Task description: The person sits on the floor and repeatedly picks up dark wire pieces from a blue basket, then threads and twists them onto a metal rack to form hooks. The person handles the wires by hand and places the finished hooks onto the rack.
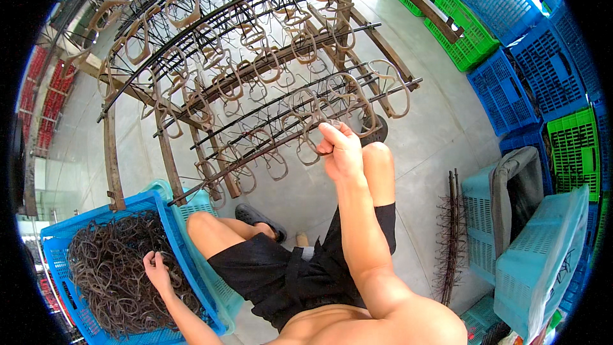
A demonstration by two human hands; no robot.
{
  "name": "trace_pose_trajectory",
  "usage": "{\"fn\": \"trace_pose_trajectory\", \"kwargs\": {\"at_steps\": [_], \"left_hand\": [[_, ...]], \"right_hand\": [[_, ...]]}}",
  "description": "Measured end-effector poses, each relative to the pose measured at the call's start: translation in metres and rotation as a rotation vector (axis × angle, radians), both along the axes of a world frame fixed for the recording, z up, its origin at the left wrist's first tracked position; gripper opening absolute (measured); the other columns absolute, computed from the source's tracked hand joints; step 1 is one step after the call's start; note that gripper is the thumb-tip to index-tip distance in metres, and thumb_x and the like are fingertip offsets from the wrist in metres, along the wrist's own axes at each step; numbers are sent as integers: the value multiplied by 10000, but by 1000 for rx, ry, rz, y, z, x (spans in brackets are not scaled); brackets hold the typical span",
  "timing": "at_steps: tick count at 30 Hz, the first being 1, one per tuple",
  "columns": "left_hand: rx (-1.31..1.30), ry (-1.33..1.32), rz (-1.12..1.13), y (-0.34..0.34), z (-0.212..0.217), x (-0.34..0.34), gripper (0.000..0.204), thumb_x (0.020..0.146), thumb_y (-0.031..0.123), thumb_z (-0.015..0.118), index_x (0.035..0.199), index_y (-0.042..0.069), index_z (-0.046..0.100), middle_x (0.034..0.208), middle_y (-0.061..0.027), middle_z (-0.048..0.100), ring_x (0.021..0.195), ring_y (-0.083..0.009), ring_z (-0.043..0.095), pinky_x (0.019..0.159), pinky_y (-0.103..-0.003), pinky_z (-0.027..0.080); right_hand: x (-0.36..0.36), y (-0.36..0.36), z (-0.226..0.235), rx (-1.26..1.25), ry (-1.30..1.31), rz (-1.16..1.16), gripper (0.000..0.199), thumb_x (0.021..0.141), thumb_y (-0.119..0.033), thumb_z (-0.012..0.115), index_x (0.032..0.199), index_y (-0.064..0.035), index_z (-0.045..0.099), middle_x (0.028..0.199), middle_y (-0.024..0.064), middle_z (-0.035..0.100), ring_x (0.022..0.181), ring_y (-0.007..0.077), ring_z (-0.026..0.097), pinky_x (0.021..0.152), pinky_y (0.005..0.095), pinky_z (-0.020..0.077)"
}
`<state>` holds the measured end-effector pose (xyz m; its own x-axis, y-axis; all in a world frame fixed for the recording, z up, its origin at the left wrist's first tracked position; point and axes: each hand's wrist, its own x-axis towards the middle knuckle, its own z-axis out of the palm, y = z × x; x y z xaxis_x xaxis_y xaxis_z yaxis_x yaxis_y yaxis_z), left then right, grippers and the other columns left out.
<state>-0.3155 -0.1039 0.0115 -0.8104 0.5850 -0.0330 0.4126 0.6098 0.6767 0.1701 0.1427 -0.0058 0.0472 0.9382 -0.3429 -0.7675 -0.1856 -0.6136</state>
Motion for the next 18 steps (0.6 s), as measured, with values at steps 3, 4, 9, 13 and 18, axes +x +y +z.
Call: {"fn": "trace_pose_trajectory", "kwargs": {"at_steps": [3, 4, 9, 13, 18], "left_hand": [[5, -7, -6, 5, 0, 6, 298, 899, 232, 570, 1099, 16, 523, 824, -31, 512, 587, -90, 461, 509, -251, 389], [10, -21, -20, 4, -2, 1, 298, 898, 232, 570, 1098, 15, 525, 824, -33, 514, 587, -92, 462, 512, -252, 391], [-22, -11, -15, 10, -2, 7, 294, 898, 226, 568, 1097, 12, 530, 836, -42, 528, 592, -101, 471, 531, -261, 401], [-48, 6, 3, 13, 3, 16, 293, 901, 222, 559, 1106, 15, 526, 846, -47, 543, 599, -102, 482, 535, -265, 408], [-41, -2, -1, 7, -2, 12, 287, 904, 216, 553, 1111, 19, 523, 846, -49, 552, 605, -102, 489, 529, -264, 410]], "right_hand": [[-4, -2, -4, 41, -75, -58, 57, 847, -77, 625, 841, -89, 570, 633, -45, 469, 525, 76, 406, 539, 244, 347], [-8, -2, -6, 61, -103, -89, 46, 850, -78, 625, 877, -80, 587, 644, -43, 484, 527, 75, 417, 534, 240, 351], [-18, -2, -16, 163, -283, -190, 183, 908, -113, 566, 1082, -70, 599, 687, -48, 492, 561, 56, 451, 511, 210, 371], [-22, -2, -6, 167, -540, -188, 228, 940, -156, 526, 1132, -49, 585, 648, -55, 469, 512, 33, 414, 467, 191, 345], [-28, 9, -4, 186, -771, -202, 284, 937, -174, 542, 1177, -27, 577, 601, -62, 452, 447, 13, 389, 393, 185, 294]]}}
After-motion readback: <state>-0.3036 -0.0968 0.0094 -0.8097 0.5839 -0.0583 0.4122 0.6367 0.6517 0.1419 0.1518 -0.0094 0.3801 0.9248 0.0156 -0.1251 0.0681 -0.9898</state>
